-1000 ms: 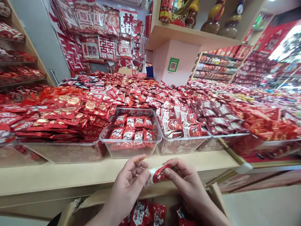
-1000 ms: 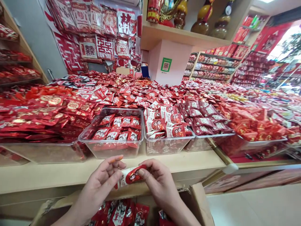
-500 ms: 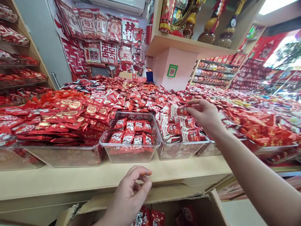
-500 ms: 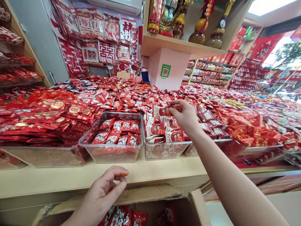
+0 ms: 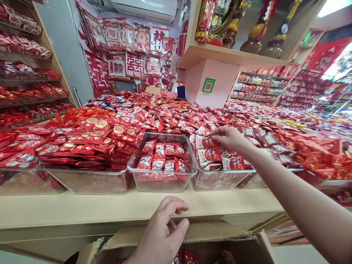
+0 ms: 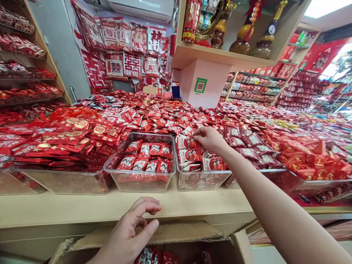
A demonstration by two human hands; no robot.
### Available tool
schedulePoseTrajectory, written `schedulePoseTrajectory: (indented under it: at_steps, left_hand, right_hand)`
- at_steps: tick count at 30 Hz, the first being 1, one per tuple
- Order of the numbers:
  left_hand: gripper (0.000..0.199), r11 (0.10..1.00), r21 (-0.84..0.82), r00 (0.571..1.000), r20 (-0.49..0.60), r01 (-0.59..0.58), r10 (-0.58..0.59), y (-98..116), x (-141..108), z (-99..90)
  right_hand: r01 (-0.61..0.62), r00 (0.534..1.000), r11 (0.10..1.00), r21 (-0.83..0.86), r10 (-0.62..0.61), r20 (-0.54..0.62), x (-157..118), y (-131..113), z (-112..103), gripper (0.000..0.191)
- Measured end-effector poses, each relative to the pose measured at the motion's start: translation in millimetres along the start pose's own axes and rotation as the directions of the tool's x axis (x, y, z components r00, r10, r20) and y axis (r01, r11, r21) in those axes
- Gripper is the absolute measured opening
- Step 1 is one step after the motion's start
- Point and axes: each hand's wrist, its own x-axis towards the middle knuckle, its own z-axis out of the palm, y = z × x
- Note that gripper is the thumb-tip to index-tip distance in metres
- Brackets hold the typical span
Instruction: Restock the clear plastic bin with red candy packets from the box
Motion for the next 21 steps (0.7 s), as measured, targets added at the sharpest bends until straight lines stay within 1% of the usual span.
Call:
schedulePoseTrajectory:
  at_steps: [3, 8, 11, 13, 16, 21]
  left_hand:
    - [0.018, 1.000, 0.016, 1.000, 0.007, 0.000, 0.000, 0.7, 0.0, 0.1]
    - [0.019, 1.000, 0.026, 1.000, 0.011, -0.004, 0.003, 2.6, -0.3, 0.0]
    - [0.019, 1.000, 0.021, 1.000, 0.002, -0.002, 0.002, 3.6, -0.1, 0.4]
    - [0.019, 1.000, 0.014, 1.000, -0.006, -0.003, 0.003, 4.1, -0.1, 0.6]
    - [0.019, 1.000, 0.006, 1.000, -0.003, -0.006, 0.006, 4.5, -0.7, 0.6]
    - [0.019, 1.000, 0.011, 1.000, 0.006, 0.007, -0.007, 5.4, -1.4, 0.2]
  right_hand:
    - [0.006, 1.000, 0.998, -0.064, -0.005, 0.023, 2.7, 4.1, -4.3, 0.013]
    - [0.008, 0.995, 0.995, -0.100, 0.002, 0.105, 4.0, 6.6, -7.4, 0.011]
    - [-0.048, 0.996, 0.979, -0.200, 0.063, 0.070, 3.5, 3.7, -7.0, 0.012]
    - [-0.057, 0.996, 0.965, -0.254, 0.071, 0.046, 3.5, 1.6, -7.0, 0.012]
    - [-0.028, 0.999, 0.949, -0.313, 0.038, 0.025, 4.5, 1.0, -7.9, 0.012]
    - [0.062, 0.998, 0.935, -0.348, -0.066, -0.001, 5.8, 3.9, -9.2, 0.012]
